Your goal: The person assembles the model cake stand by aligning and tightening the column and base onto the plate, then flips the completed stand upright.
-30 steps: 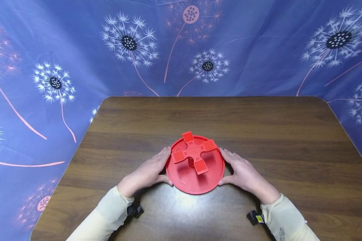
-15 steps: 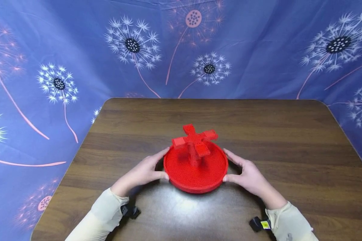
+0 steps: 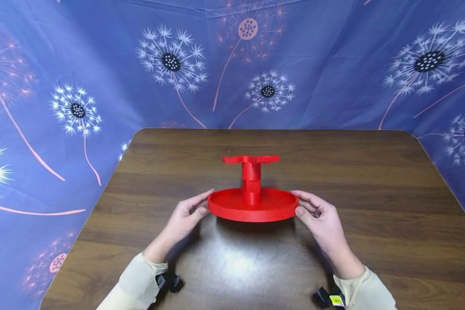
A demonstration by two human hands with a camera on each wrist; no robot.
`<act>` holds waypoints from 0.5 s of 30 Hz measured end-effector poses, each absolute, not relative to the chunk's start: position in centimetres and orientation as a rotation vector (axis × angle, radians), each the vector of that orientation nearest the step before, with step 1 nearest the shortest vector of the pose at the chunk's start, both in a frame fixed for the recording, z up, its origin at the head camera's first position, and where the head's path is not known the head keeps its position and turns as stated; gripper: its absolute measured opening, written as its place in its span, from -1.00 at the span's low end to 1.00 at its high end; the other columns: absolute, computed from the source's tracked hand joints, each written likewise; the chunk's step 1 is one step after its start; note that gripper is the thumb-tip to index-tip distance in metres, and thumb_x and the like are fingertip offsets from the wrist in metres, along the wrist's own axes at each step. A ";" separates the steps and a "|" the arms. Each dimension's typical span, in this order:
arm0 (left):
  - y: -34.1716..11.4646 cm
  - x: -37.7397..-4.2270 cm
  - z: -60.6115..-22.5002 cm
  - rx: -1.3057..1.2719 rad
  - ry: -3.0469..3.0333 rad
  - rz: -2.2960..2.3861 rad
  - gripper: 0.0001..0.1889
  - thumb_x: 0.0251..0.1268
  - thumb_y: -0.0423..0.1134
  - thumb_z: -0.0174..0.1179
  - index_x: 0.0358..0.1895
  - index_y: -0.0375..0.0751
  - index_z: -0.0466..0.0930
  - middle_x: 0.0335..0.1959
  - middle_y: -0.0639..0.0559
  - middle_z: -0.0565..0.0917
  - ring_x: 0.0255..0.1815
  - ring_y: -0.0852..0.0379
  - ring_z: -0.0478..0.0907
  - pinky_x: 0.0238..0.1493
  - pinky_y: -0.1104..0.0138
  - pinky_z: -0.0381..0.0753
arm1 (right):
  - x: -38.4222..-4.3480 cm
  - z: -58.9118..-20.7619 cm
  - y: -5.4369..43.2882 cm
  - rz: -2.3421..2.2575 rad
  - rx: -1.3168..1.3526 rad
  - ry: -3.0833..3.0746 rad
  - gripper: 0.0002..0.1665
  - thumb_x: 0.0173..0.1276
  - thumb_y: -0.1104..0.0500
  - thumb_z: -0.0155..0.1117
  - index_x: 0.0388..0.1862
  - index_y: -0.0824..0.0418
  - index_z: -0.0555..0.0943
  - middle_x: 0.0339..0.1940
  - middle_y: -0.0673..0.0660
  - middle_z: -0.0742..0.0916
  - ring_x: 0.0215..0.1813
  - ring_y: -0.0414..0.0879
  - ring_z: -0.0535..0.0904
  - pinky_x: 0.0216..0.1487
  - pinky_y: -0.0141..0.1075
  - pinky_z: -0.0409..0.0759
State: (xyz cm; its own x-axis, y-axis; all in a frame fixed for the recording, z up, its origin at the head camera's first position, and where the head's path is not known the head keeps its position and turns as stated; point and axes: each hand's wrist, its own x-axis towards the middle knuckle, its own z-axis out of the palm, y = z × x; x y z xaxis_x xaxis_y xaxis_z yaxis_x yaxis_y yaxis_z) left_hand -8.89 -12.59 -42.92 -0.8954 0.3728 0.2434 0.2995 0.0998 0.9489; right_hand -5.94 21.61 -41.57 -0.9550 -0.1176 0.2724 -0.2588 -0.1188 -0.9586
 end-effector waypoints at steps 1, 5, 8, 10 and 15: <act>-12.5 -8.9 -43.1 0.699 2.329 1.961 -0.45 0.33 -0.28 0.20 0.30 -0.52 0.38 0.17 -0.34 0.55 0.17 -0.11 0.55 0.12 0.37 0.54 | -5.8 -41.4 21.3 2.235 0.379 -2.007 -0.58 0.38 0.47 0.14 0.20 0.57 0.47 -0.03 0.07 0.76 -0.02 -0.22 0.68 -0.04 -0.47 0.59; -12.0 -9.0 -43.6 0.697 2.637 1.947 -0.57 0.23 -0.43 0.26 0.19 -0.40 0.56 -0.01 -0.20 0.69 -0.04 0.15 0.65 -0.01 0.43 0.60 | -5.3 -40.7 20.0 2.141 0.190 -2.026 -0.66 0.43 0.40 0.11 0.12 0.56 0.54 -0.07 -0.05 0.77 0.00 -0.32 0.63 0.01 -0.53 0.50; -11.7 -9.1 -43.5 0.673 2.882 1.909 -0.66 0.20 -0.39 0.29 0.07 -0.29 0.68 -0.15 -0.08 0.75 -0.33 0.32 0.58 -0.25 0.45 0.61 | -4.9 -40.6 19.3 2.057 0.168 -2.049 -0.64 0.47 0.40 0.05 0.17 0.56 0.51 0.08 -0.08 0.72 0.09 -0.35 0.59 0.10 -0.57 0.44; -11.6 -9.2 -43.3 0.651 2.983 1.899 -0.71 0.21 -0.34 0.29 0.02 -0.26 0.72 -0.19 -0.05 0.76 -0.43 0.34 0.51 -0.36 0.43 0.59 | -4.9 -40.6 19.0 1.932 0.186 -2.104 -0.61 0.44 0.46 0.06 0.21 0.53 0.49 0.17 -0.07 0.66 0.15 -0.35 0.57 0.10 -0.58 0.46; -11.3 -9.1 -42.6 0.544 3.052 1.904 -0.74 0.27 -0.19 0.26 -0.07 -0.22 0.76 -0.20 -0.04 0.76 -0.26 0.29 0.67 -0.22 0.36 0.67 | -5.1 -41.2 18.8 1.438 0.211 -2.188 -0.42 0.13 0.60 0.31 0.17 0.36 0.60 0.12 -0.19 0.65 0.06 -0.46 0.58 -0.10 -0.68 0.49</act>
State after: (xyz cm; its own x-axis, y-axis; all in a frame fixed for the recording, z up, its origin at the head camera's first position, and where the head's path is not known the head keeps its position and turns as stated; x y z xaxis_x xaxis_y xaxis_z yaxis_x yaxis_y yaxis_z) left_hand -9.09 -11.26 -42.65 -0.8374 -0.0136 0.5464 0.4848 0.4432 0.7540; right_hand -5.11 18.81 -41.20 -0.8583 0.1448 0.4924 -0.3947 0.4271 -0.8135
